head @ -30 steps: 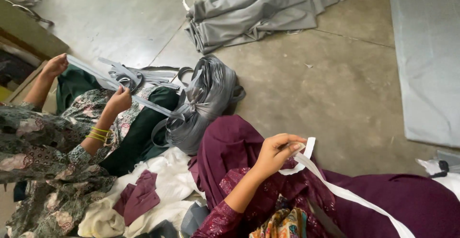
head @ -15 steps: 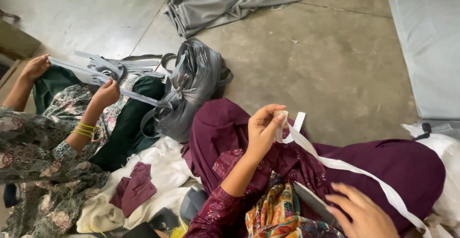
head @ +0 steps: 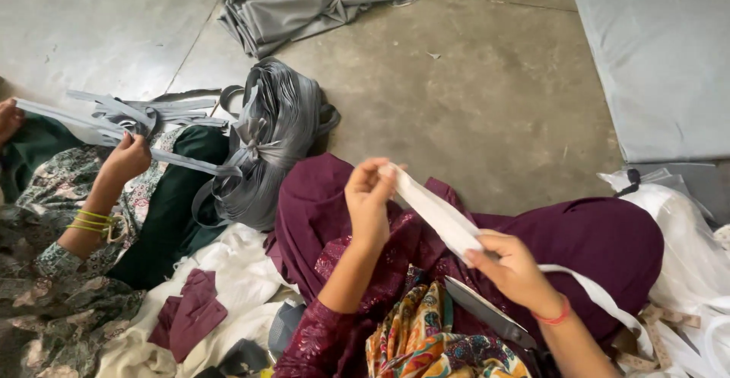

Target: Cutting and organizing white elastic fabric strips from a bundle using scissors.

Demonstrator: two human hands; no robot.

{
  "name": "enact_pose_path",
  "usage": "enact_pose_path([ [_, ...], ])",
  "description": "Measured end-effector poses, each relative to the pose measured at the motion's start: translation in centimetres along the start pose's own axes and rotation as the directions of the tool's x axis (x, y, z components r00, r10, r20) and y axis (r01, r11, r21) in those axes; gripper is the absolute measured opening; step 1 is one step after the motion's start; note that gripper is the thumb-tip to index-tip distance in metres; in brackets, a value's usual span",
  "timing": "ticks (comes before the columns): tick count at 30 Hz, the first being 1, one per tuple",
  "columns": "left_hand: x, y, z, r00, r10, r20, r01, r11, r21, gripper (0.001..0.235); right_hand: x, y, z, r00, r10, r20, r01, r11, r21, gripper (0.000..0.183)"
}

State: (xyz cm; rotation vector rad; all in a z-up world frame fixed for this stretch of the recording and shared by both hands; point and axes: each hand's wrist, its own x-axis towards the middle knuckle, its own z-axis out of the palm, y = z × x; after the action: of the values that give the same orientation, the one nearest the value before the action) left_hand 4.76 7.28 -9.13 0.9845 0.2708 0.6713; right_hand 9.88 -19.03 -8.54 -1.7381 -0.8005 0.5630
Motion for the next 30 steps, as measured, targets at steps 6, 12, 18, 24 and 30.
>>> enact_pose_path([
  [6, 5.6, -0.3, -4.6, 0.956, -0.152, -0.251, 0.122, 0.984, -0.130, 0.019, -5.7, 4.0, -9.2, 0.968, 0.241, 0.072, -0.249, 0.958, 0.141, 0.021],
  [12, 9.2, -1.0, -9.4, 0.922, -0.183, -0.341, 0.146, 0.981, -0.131, 0.018, -9.4, 2.7, -16.4, 0.928, 0.372, 0.039, -0.373, 0.925, 0.070, 0.022],
  [18, 10.9, -1.1, -10.7, 0.911, -0.188, -0.367, 0.164, 0.982, -0.097, 0.019, -10.4, 2.6, -21.2, 0.855, 0.515, -0.067, -0.517, 0.856, -0.014, 0.027],
  [24, 11.0, -0.9, -10.0, 0.886, -0.229, -0.404, 0.191, 0.972, -0.134, 0.020, -10.0, 3.6, -24.4, 0.846, 0.521, -0.116, -0.517, 0.853, 0.063, 0.026],
  [30, 10.9, -1.8, -10.9, 0.888, -0.204, -0.411, 0.167, 0.978, -0.126, 0.021, -11.1, 14.4, -31.8, 0.834, 0.541, -0.107, -0.547, 0.836, -0.039, 0.019],
])
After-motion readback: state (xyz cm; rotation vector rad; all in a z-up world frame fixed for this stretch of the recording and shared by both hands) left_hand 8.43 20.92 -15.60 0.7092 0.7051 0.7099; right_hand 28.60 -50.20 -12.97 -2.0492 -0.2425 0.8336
